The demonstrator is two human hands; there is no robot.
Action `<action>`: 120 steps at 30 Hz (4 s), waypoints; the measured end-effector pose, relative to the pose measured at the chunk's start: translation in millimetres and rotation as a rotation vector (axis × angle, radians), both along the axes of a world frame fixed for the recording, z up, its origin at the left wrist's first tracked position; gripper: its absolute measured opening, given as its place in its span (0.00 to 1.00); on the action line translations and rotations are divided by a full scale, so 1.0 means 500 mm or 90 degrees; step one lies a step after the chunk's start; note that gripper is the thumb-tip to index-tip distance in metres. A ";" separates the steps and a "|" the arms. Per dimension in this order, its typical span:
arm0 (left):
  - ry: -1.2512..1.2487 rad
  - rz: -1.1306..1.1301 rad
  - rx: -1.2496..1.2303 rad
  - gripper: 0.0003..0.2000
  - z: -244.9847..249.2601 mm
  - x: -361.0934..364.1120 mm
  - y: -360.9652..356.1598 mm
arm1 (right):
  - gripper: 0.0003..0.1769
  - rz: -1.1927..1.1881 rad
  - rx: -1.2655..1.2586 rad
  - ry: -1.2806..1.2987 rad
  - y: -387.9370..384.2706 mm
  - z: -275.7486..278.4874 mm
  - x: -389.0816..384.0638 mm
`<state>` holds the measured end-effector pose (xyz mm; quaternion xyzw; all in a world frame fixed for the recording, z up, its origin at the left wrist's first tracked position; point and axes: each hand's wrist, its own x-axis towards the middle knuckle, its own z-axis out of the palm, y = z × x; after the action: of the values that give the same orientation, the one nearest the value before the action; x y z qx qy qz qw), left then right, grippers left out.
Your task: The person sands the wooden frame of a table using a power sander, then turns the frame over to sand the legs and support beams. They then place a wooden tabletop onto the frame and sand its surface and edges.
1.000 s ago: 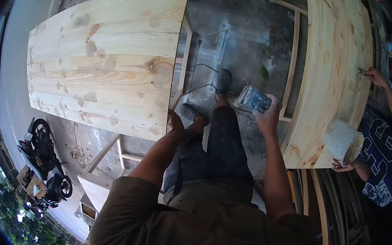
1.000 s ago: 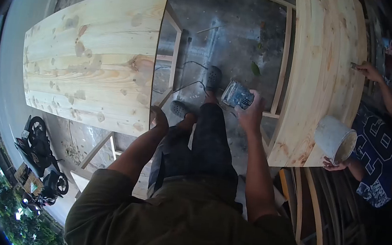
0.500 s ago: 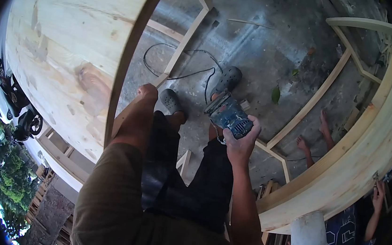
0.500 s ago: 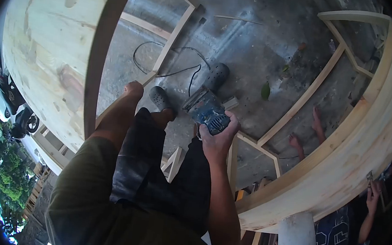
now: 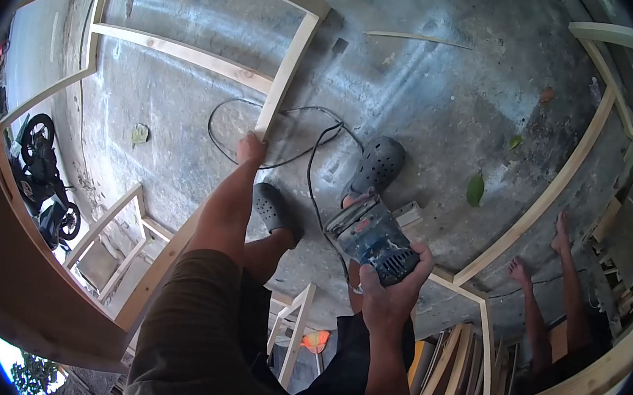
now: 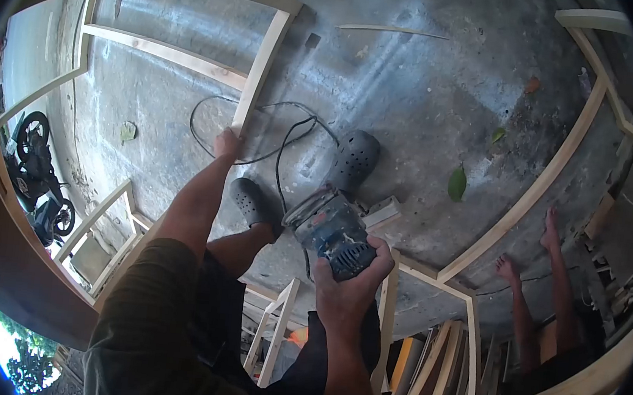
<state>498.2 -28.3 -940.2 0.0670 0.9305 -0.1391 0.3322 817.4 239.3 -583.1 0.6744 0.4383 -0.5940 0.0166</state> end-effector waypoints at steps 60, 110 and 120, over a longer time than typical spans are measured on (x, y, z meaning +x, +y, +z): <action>0.109 -0.453 -0.016 0.34 1.148 0.158 0.356 | 0.46 -0.039 0.155 0.050 0.237 0.263 0.032; 0.456 0.408 0.395 0.35 1.571 -0.022 0.161 | 0.41 0.939 0.313 0.370 0.545 0.328 -0.873; 0.459 0.492 0.436 0.33 1.548 -0.019 0.155 | 0.42 0.933 -0.018 0.554 0.122 0.657 -0.633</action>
<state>488.8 49.4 -166.2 -0.2228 0.9327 0.2832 -0.0163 500.9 300.4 -254.6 -0.0683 0.7239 -0.6448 0.2355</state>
